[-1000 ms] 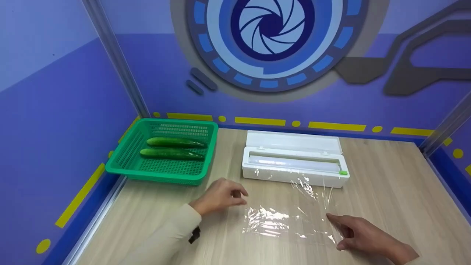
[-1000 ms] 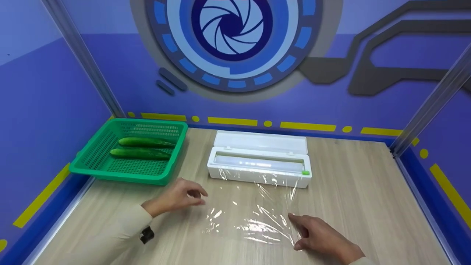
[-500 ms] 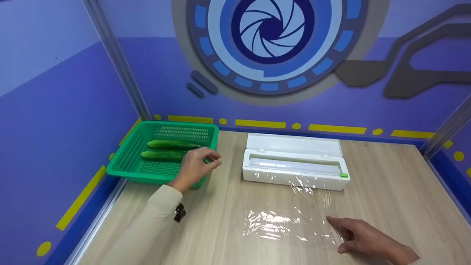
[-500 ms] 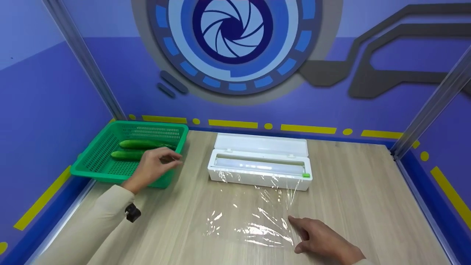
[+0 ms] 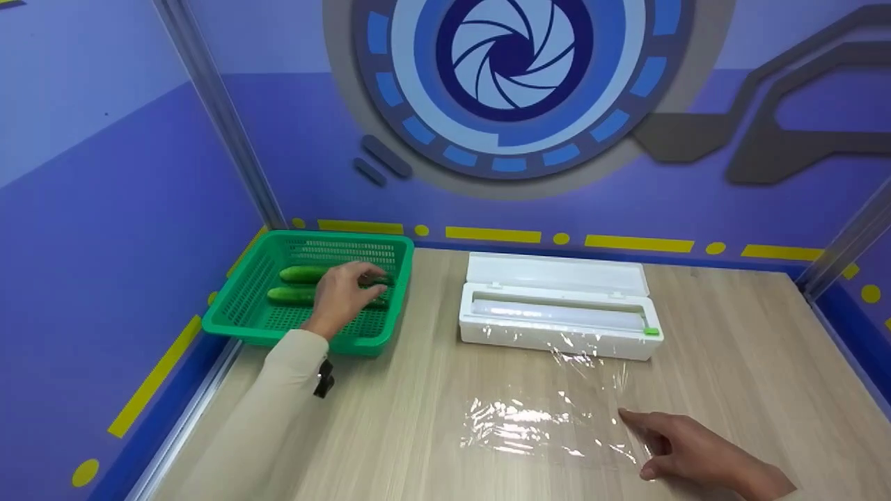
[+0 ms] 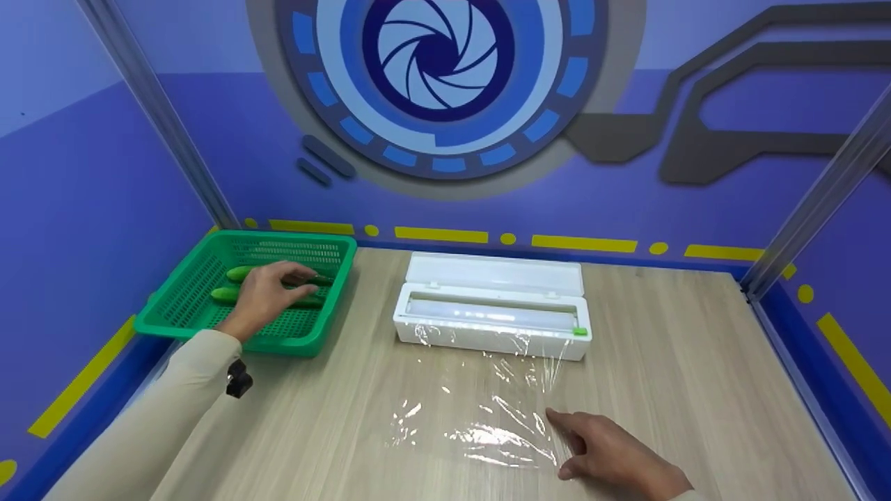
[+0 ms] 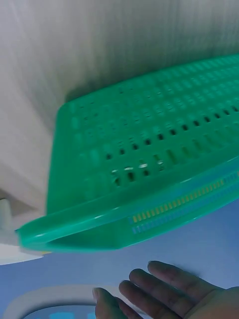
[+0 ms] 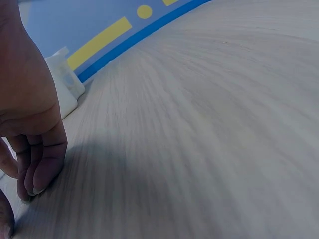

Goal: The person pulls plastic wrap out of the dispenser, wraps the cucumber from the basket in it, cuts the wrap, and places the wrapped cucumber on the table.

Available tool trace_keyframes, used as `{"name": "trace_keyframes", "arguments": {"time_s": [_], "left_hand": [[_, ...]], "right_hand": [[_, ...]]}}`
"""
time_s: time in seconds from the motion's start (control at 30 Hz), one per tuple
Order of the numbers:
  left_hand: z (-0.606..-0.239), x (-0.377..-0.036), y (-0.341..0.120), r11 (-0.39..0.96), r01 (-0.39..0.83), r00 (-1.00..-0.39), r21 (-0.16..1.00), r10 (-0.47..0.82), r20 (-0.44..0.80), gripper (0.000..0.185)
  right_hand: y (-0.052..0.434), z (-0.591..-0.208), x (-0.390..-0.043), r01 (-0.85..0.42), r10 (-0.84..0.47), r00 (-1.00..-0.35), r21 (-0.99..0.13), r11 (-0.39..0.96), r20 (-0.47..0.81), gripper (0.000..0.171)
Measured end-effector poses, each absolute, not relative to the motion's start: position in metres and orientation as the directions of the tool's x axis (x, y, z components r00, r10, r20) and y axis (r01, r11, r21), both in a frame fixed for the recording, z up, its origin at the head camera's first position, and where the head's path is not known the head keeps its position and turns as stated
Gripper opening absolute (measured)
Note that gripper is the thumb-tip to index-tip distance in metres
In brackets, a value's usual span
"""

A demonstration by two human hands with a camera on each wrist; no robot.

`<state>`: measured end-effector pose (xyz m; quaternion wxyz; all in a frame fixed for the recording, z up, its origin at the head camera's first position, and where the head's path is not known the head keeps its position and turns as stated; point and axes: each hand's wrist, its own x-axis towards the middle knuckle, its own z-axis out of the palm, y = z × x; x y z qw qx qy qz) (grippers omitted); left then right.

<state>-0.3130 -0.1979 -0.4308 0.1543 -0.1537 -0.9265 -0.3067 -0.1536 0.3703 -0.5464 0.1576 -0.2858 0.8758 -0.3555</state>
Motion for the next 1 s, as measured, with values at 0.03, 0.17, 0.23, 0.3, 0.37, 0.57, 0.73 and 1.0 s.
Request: {"name": "trace_keyframes", "arguments": {"time_s": [0.03,0.17,0.23,0.3,0.37,0.57,0.73,1.0], "left_hand": [[-0.431,-0.315,-0.200,0.771,0.374,-0.907,0.515,0.190,0.375,0.022],[-0.433,-0.320,-0.208,0.794,0.343,-0.920,0.501,0.177,0.350,0.028],[-0.435,-0.324,-0.212,0.809,0.323,-0.927,0.491,0.167,0.336,0.032],[-0.438,-0.327,-0.216,0.826,0.298,-0.934,0.478,0.150,0.323,0.036],[-0.440,-0.331,-0.220,0.844,0.269,-0.944,0.463,0.135,0.302,0.039],[-0.446,-0.340,-0.233,0.875,0.185,-0.974,0.447,0.104,0.200,0.047],[-0.453,-0.346,-0.239,0.901,0.159,-0.986,0.403,0.120,0.120,0.052],[-0.457,-0.356,-0.240,0.935,0.115,-0.990,0.336,0.137,-0.043,0.054]], "right_hand": [[0.371,-0.547,-0.154,-0.395,-0.615,-0.786,-0.717,0.575,-0.061,0.087],[0.370,-0.547,-0.154,-0.380,-0.609,-0.791,-0.724,0.576,-0.068,0.087],[0.370,-0.547,-0.155,-0.371,-0.603,-0.794,-0.722,0.583,-0.079,0.087],[0.370,-0.547,-0.155,-0.378,-0.603,-0.794,-0.720,0.582,-0.070,0.087],[0.370,-0.547,-0.155,-0.379,-0.605,-0.794,-0.725,0.576,-0.066,0.087],[0.370,-0.548,-0.155,-0.368,-0.612,-0.787,-0.734,0.571,-0.081,0.087],[0.371,-0.548,-0.156,-0.358,-0.618,-0.781,-0.745,0.563,-0.092,0.085],[0.371,-0.549,-0.156,-0.424,-0.639,-0.769,-0.732,0.534,-0.020,0.084]]}}
